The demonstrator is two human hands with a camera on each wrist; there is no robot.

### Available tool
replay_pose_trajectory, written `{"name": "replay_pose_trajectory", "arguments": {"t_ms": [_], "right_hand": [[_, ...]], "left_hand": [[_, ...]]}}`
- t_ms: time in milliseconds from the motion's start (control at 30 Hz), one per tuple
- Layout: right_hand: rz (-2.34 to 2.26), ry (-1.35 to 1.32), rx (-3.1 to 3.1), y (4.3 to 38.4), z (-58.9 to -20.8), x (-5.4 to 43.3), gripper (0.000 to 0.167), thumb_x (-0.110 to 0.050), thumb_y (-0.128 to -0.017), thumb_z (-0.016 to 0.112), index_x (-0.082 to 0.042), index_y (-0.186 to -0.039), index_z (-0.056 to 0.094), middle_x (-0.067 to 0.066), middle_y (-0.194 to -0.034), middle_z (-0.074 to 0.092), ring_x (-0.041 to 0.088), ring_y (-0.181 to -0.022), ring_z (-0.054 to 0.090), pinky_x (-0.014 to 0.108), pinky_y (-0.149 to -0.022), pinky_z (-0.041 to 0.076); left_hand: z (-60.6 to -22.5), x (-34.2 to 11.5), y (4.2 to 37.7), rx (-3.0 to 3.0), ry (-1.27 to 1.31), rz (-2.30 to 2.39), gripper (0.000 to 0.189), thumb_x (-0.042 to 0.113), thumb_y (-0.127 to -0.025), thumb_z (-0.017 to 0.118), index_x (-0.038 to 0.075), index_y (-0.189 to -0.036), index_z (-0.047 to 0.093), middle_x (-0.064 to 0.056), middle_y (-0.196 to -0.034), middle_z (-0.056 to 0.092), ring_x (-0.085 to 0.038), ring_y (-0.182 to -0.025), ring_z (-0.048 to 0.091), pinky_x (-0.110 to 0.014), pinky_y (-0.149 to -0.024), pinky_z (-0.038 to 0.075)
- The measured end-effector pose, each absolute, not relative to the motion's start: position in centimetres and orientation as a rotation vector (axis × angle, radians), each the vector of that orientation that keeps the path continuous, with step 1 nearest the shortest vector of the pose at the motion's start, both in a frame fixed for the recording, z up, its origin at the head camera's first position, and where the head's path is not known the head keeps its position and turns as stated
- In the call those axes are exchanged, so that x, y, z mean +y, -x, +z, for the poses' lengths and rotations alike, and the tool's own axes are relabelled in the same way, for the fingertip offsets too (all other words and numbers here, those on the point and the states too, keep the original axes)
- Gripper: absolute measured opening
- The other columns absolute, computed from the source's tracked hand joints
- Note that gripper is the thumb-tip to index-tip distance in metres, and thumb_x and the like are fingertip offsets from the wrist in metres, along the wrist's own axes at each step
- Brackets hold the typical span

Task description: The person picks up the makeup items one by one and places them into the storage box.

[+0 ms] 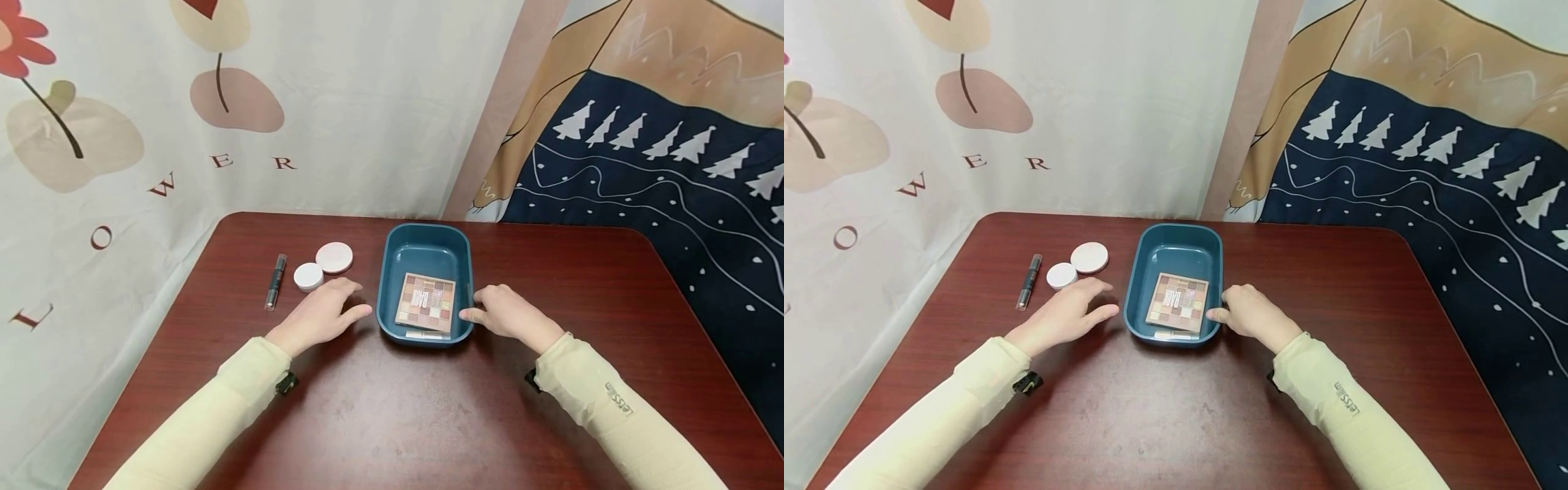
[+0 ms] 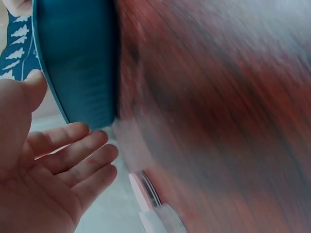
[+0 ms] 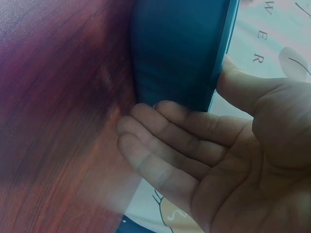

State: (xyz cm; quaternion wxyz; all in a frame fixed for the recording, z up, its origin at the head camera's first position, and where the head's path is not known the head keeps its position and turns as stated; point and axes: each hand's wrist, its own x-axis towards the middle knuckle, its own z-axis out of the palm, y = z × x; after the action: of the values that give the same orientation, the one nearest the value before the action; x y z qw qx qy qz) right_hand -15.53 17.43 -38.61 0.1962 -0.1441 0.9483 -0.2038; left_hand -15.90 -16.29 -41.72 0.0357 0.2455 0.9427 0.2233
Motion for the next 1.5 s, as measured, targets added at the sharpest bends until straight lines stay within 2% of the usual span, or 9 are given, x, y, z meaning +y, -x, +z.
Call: {"name": "replay_pose_trajectory", "arguments": {"t_ms": [233,467,700,867,1033,1300,1500], "right_hand": [[-0.563,0.404,2.651,15.6,-38.5,17.5,0.035,-0.026,-0.099,0.071,0.006,-0.114,0.074,0.003,-0.071,0.063,0.017,-0.070,0.053,0.030,-0.064,0.046],[-0.559,0.406,2.655,15.6,-38.5,17.5,0.036,-0.027,-0.098,0.072,0.006,-0.113,0.074,0.002,-0.070,0.061,0.017,-0.069,0.053,0.030,-0.064,0.046],[-0.571,0.408,2.650,15.6,-38.8,17.6,0.035,-0.026,-0.099,0.072,0.006,-0.113,0.074,0.003,-0.069,0.060,0.017,-0.068,0.053,0.030,-0.063,0.045],[-0.574,0.392,2.646,15.6,-38.7,17.6,0.036,-0.026,-0.098,0.072,0.006,-0.116,0.073,0.005,-0.072,0.065,0.018,-0.070,0.054,0.030,-0.064,0.046],[-0.580,0.382,2.646,15.6,-38.7,17.6,0.036,-0.026,-0.099,0.072,0.006,-0.115,0.073,0.003,-0.071,0.062,0.017,-0.069,0.054,0.030,-0.063,0.046],[-0.586,0.365,2.637,15.7,-38.8,17.7,0.036,-0.026,-0.098,0.072,0.005,-0.116,0.074,0.008,-0.076,0.067,0.018,-0.070,0.055,0.031,-0.065,0.047],[-0.577,0.358,2.641,15.7,-38.9,17.7,0.037,-0.027,-0.099,0.071,0.005,-0.117,0.073,0.006,-0.077,0.067,0.018,-0.072,0.056,0.031,-0.066,0.049]], "left_hand": [[-42.0,-17.2,16.4,2.980,-0.723,0.683,0.047,0.029,-0.100,0.069,-0.005,-0.131,0.063,-0.021,-0.132,0.064,-0.038,-0.126,0.058,-0.052,-0.108,0.046],[-42.5,-18.4,17.1,3.105,-0.728,0.626,0.042,0.020,-0.097,0.070,-0.007,-0.128,0.063,-0.022,-0.127,0.062,-0.039,-0.120,0.058,-0.053,-0.104,0.048],[-43.5,-19.7,17.9,3.202,-0.690,0.568,0.041,0.011,-0.093,0.072,-0.012,-0.125,0.061,-0.030,-0.129,0.059,-0.047,-0.124,0.053,-0.056,-0.109,0.043],[-43.9,-20.3,18.1,3.211,-0.638,0.566,0.047,0.012,-0.092,0.072,-0.012,-0.130,0.058,-0.032,-0.135,0.055,-0.049,-0.129,0.049,-0.060,-0.109,0.041],[-44.1,-20.6,18.3,3.207,-0.602,0.556,0.049,0.011,-0.093,0.072,-0.012,-0.133,0.057,-0.033,-0.138,0.052,-0.050,-0.131,0.047,-0.061,-0.111,0.038],[-44.1,-20.8,18.7,3.189,-0.573,0.543,0.048,0.011,-0.092,0.072,-0.013,-0.131,0.058,-0.035,-0.137,0.051,-0.053,-0.127,0.048,-0.062,-0.108,0.040],[-44.2,-20.9,19.2,3.191,-0.549,0.528,0.041,0.011,-0.092,0.072,-0.011,-0.124,0.060,-0.035,-0.136,0.051,-0.054,-0.126,0.049,-0.062,-0.107,0.040]]}}
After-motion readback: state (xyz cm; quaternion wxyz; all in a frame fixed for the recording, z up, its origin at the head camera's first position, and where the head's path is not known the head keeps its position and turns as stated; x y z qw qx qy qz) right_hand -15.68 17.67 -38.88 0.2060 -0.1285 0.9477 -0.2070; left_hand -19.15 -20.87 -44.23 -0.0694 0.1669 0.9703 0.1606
